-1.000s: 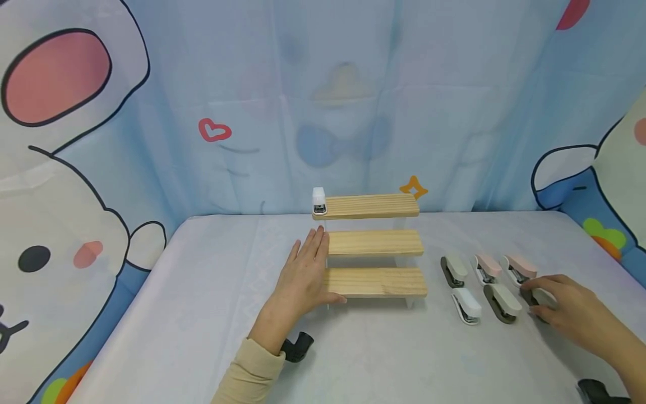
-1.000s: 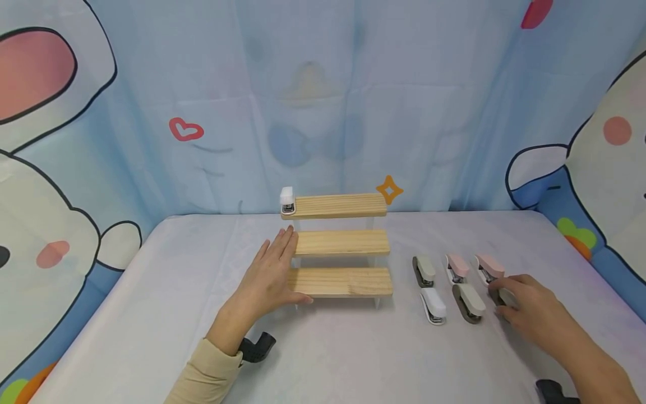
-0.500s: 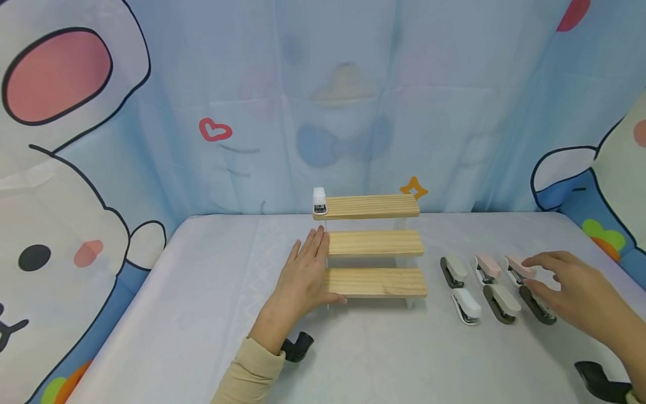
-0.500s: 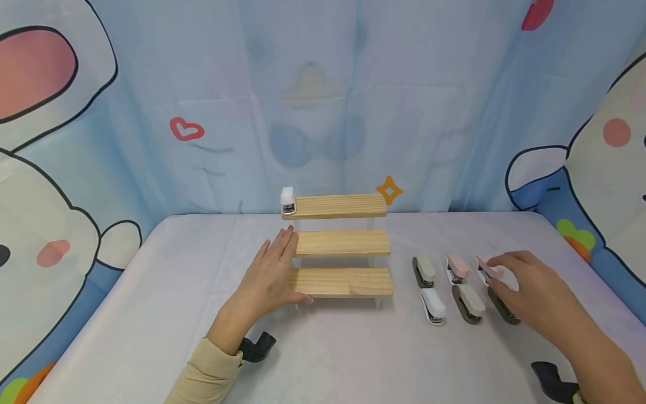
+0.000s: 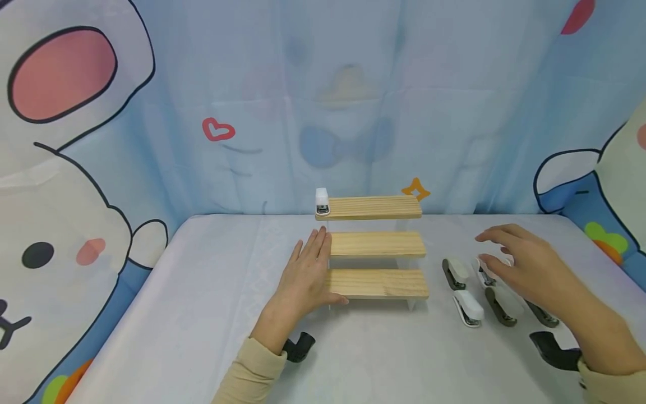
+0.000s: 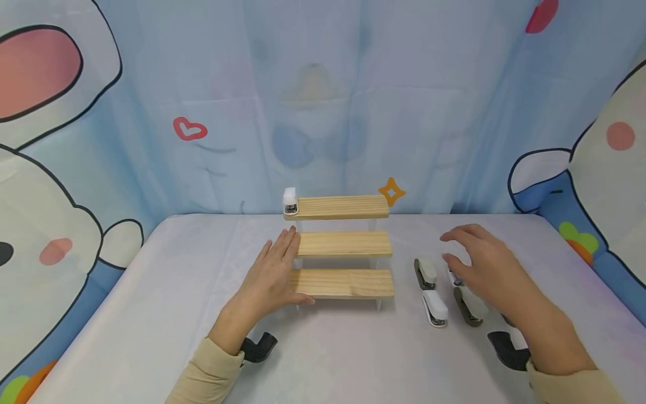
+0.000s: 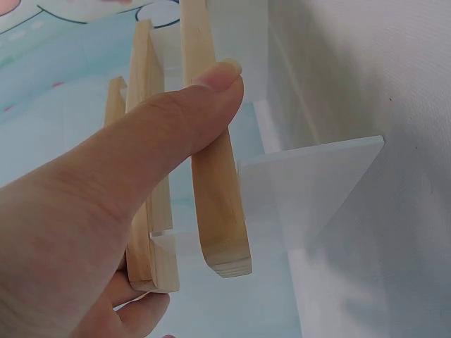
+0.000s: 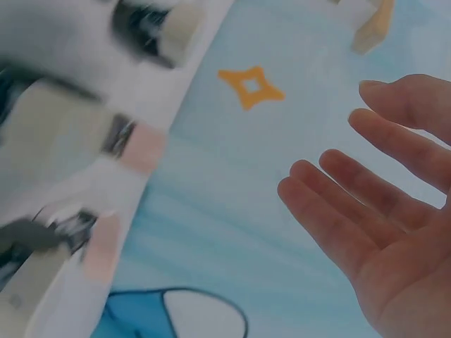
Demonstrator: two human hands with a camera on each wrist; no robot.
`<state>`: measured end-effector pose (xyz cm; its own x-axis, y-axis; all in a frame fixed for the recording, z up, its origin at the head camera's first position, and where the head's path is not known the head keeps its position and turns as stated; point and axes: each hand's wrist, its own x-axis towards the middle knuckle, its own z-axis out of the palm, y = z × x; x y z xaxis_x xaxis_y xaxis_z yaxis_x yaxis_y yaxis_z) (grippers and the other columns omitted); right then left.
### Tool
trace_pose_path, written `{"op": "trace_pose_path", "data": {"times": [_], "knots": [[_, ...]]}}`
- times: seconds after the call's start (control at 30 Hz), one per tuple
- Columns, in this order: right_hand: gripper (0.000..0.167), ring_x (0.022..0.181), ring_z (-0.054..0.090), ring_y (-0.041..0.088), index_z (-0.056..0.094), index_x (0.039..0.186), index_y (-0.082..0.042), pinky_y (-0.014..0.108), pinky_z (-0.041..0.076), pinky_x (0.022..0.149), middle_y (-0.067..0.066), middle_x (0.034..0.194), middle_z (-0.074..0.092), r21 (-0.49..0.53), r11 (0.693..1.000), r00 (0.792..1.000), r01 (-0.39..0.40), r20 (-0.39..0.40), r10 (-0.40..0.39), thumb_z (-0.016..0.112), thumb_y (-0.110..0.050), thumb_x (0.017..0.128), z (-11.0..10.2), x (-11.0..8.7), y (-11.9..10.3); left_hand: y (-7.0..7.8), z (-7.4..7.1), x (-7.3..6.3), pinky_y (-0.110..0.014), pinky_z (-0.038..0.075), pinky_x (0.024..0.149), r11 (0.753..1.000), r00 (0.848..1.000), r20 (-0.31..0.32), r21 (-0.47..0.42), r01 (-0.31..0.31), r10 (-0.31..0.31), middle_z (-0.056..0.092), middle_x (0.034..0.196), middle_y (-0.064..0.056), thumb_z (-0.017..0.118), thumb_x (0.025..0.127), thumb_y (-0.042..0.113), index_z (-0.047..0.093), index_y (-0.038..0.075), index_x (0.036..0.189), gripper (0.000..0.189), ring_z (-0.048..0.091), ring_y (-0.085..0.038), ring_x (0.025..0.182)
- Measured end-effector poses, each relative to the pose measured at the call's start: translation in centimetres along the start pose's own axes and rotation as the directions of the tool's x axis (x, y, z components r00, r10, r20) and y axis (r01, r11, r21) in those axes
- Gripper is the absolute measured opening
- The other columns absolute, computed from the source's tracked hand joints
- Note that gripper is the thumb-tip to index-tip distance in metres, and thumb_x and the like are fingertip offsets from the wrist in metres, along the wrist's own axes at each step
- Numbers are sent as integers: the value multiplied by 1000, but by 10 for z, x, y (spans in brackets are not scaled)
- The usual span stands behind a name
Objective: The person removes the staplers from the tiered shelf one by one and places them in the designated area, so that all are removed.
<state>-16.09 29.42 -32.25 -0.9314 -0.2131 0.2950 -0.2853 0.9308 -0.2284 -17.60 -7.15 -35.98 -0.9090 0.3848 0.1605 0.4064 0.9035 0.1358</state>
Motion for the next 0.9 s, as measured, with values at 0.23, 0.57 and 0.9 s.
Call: {"op": "trace_pose_path", "data": {"times": [0.23,0.57,0.9], "knots": [[35,95,66,46,64,119,-2,55,58,72,23,123,58,43,992,991,115,-69,-112,73,-6,86,-2,16,-25,0,0,0,-47,19,126,1000,1000,-6,10,-6,6,16,166,-14,85,63,62,17,0,157,132,16,-27,155],[33,100,66,43,64,121,-3,54,58,78,21,127,57,98,975,978,201,-76,-194,71,-6,89,0,42,-60,0,-1,0,-47,18,126,1000,1000,-5,0,-9,9,14,167,-12,85,63,62,17,1,158,131,15,-26,155],[29,101,64,33,65,117,-2,47,56,78,14,118,63,132,932,939,337,-112,-324,71,-3,88,3,67,-92,-1,0,0,-47,19,126,1000,1000,-12,-14,-6,6,16,166,-13,87,62,60,19,0,157,131,16,-27,155]]}}
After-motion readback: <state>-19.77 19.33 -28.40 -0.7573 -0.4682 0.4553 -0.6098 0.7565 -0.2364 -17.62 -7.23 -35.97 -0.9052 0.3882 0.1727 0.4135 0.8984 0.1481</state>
